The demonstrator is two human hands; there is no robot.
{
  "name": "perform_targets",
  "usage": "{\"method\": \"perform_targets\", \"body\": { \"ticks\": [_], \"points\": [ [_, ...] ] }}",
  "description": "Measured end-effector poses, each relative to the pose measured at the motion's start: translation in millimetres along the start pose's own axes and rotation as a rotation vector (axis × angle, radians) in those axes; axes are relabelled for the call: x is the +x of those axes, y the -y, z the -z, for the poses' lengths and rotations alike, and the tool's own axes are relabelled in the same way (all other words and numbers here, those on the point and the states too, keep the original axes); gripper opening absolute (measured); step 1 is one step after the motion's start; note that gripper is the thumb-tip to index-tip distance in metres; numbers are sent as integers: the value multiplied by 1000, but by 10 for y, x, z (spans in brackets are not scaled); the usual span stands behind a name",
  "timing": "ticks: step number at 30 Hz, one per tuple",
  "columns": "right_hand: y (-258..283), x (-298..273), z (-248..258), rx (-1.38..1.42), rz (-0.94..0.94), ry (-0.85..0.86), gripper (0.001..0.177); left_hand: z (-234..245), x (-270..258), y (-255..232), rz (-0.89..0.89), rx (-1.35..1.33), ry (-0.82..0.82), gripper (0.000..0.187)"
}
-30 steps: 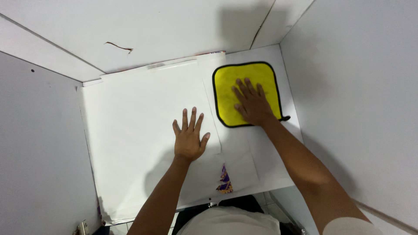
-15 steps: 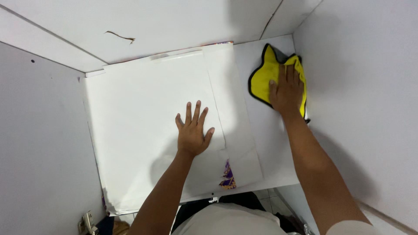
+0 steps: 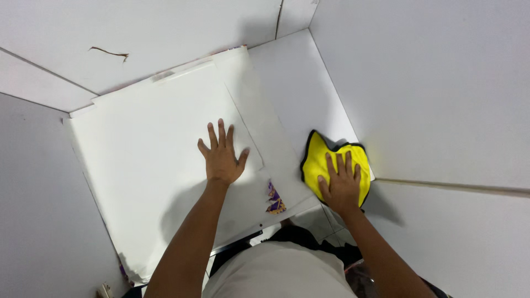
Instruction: The person removes items from a white cabinet, wipes the interior surfaces with a yellow cloth, and then places two patterned sheets inside the cabinet.
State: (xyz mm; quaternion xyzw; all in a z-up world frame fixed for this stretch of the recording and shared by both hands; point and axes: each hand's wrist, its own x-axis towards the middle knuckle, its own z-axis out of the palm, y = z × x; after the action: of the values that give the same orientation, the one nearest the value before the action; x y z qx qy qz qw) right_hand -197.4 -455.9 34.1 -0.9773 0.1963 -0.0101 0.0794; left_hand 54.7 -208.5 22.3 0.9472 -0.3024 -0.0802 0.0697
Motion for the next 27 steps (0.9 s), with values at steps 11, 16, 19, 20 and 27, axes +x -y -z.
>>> {"method": "perform_targets", "body": {
  "ticks": [11, 16, 19, 20, 27],
  "points": [
    [-159, 52, -201, -32, -154, 53, 67, -70, -103, 126, -152, -209, 70, 58],
    [-235, 144, -198, 30, 22, 78, 59, 8, -167, 284, -188, -304, 37, 60],
    [-190, 325, -164, 110, -161, -29, 57, 68, -301, 404, -146, -262, -107, 63],
    [-127, 410, -137, 189, -192, -62, 58, 110, -324, 462, -122, -219, -77, 65],
    [827, 840, 246, 835, -284, 51, 67, 306, -656, 1220, 201, -81, -41, 74]
  ]
}}
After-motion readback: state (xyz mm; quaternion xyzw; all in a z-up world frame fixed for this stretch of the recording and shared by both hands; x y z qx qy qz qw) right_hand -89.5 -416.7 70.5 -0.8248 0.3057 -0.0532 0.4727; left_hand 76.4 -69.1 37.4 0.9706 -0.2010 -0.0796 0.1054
